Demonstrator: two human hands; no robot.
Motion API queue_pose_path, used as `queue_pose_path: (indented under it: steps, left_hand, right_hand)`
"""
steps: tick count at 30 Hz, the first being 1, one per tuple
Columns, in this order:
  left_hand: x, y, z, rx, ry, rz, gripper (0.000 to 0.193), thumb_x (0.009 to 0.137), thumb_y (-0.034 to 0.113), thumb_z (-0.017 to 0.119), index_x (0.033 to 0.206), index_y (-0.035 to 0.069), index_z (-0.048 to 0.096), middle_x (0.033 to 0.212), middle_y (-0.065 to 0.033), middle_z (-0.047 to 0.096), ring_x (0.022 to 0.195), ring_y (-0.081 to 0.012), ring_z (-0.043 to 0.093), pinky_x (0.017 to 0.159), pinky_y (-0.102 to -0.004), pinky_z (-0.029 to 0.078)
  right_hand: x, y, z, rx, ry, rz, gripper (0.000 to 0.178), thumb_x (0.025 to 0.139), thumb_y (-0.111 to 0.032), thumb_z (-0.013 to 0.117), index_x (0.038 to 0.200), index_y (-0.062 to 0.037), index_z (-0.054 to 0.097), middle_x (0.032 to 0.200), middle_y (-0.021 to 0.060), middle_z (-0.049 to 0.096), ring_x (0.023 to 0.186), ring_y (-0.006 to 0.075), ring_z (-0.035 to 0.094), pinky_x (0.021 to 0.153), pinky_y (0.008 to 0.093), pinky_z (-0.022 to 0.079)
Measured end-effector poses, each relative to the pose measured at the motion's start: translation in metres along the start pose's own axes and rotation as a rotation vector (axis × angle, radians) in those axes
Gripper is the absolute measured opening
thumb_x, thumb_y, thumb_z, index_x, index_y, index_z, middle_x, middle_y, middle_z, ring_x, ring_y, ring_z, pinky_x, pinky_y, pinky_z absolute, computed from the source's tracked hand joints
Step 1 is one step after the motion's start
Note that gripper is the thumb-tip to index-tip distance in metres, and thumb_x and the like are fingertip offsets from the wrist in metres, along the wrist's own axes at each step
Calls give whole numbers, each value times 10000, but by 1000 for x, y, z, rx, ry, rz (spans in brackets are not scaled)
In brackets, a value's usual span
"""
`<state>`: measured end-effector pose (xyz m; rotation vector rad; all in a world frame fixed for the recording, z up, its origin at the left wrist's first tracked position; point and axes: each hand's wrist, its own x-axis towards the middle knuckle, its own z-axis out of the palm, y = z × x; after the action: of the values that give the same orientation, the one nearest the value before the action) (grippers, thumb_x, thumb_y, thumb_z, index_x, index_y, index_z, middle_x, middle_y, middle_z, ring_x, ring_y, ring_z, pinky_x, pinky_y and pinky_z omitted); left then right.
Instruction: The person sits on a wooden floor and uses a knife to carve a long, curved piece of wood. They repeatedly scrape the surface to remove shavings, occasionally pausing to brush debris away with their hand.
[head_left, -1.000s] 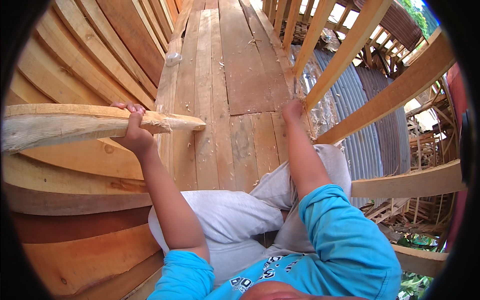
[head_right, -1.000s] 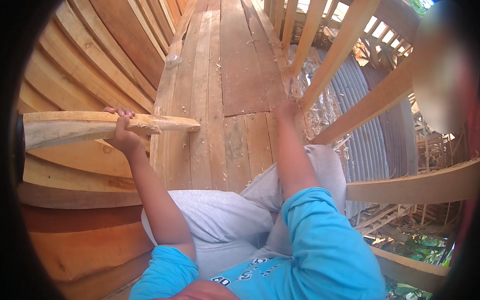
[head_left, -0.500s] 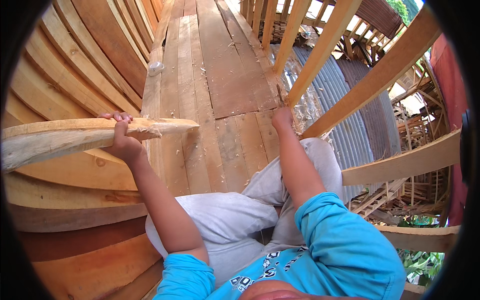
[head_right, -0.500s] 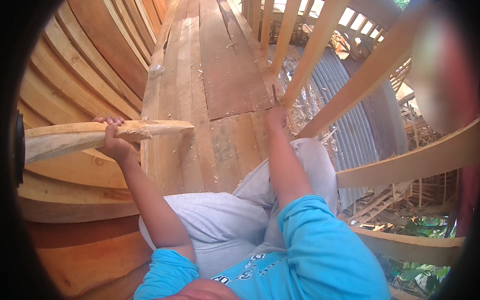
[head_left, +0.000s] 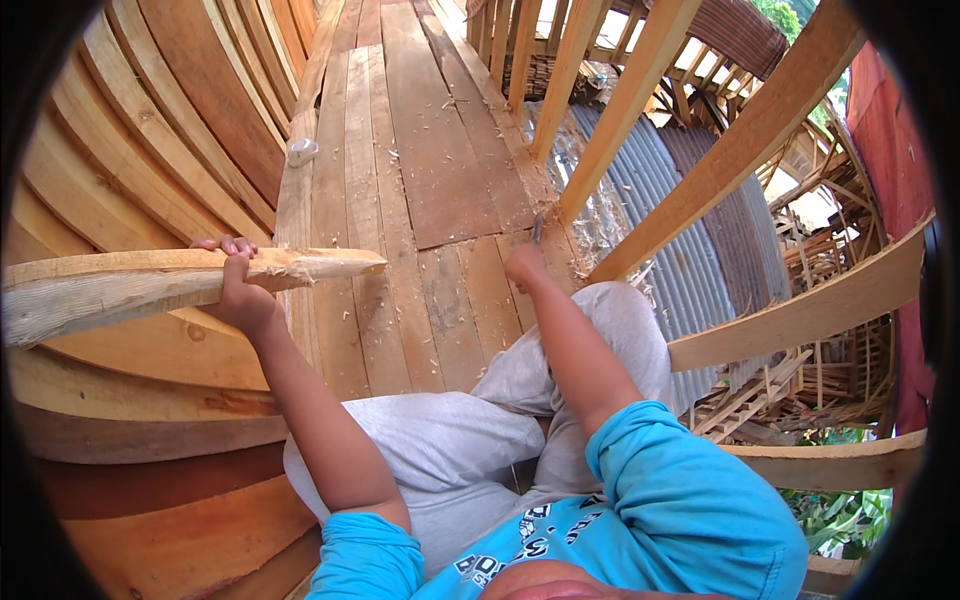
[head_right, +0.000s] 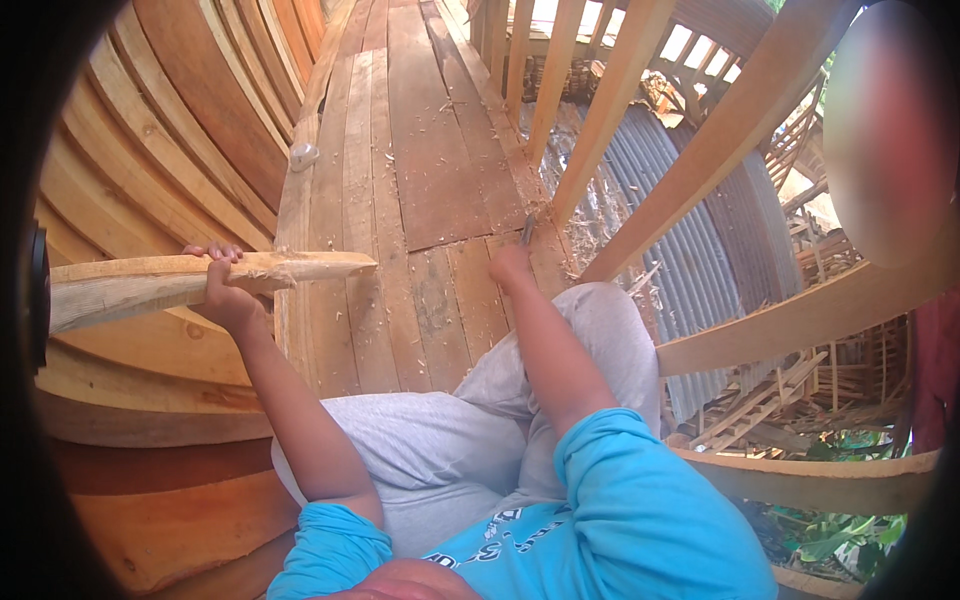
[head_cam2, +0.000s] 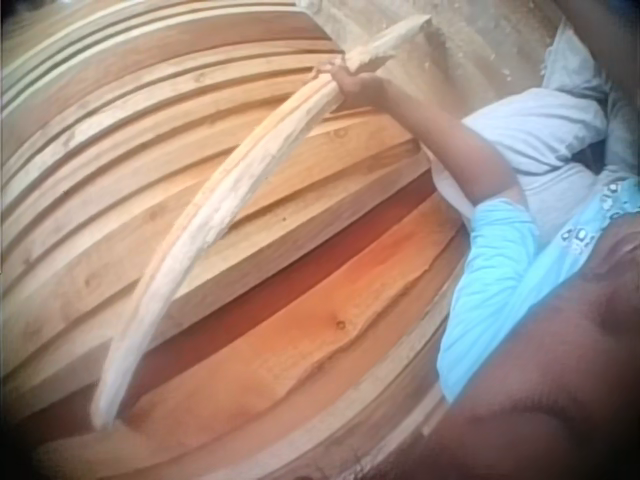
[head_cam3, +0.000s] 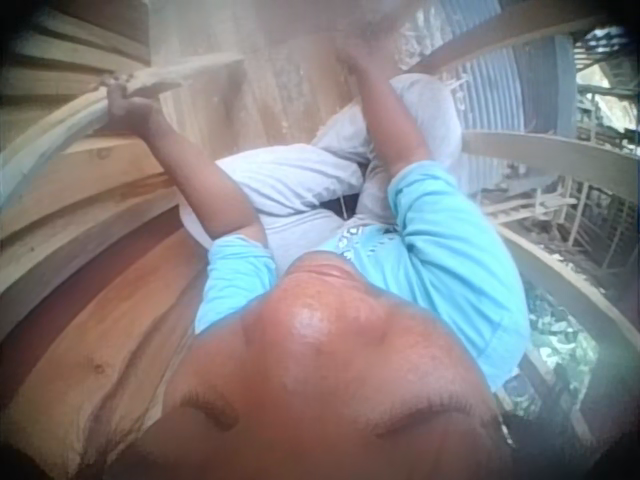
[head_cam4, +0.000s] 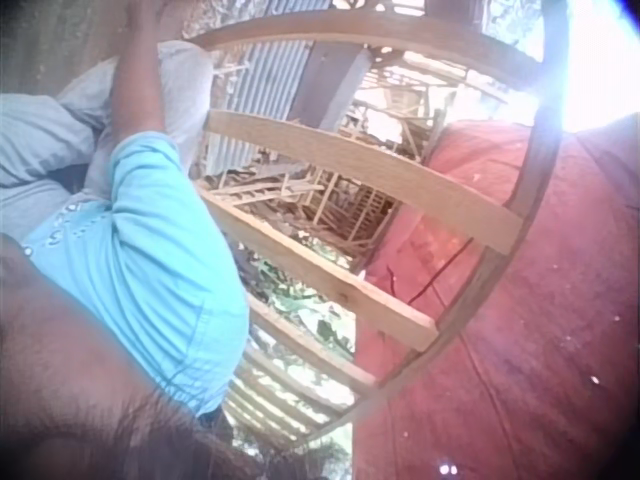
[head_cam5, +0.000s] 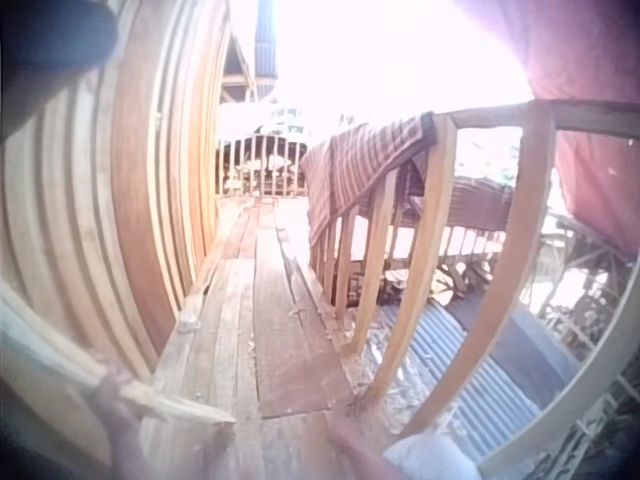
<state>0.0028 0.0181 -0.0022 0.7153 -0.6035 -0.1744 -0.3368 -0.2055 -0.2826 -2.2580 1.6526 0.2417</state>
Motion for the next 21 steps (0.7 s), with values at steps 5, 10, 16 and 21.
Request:
queue_pose_path:
  steps: [5, 10, 16, 21]
  left_hand:
    - [1, 7, -10, 78, 29, 10, 353, 671, -115, 459, 982, 51, 471, 780, -74, 470, 712, -193, 489, 711, -331, 452]
    - [1, 8, -12, 109, 31, 8, 352, 668, -97, 440, 985, 54, 468, 781, -75, 460, 711, -196, 477, 716, -336, 452]
    - [1, 2, -9, 78, 32, -27, 363, 675, -105, 467, 1000, 57, 470, 786, -64, 470, 723, -181, 487, 728, -320, 451]
    - [-2, -2, 0, 35, 18, -59, 367, 674, -109, 479, 1003, 55, 470, 787, -63, 476, 725, -176, 494, 722, -315, 452]
  right_hand:
    - [4, -28, -19, 482, 86, 248, 211, 870, -31, 482, 877, 112, 637, 783, 244, 687, 563, 350, 682, 486, 433, 543]
    - [7, -31, -50, 626, 144, 321, 192, 855, -16, 515, 926, 112, 640, 870, 261, 696, 691, 393, 704, 579, 495, 554]
    - [12, -22, -56, 238, 615, 371, 355, 875, -211, 619, 1097, 66, 649, 1051, 230, 698, 972, 360, 698, 786, 395, 569]
    - [2, -7, -58, 211, 511, 247, 356, 882, -243, 635, 1148, -6, 643, 1081, 223, 691, 1032, 350, 681, 821, 408, 561]
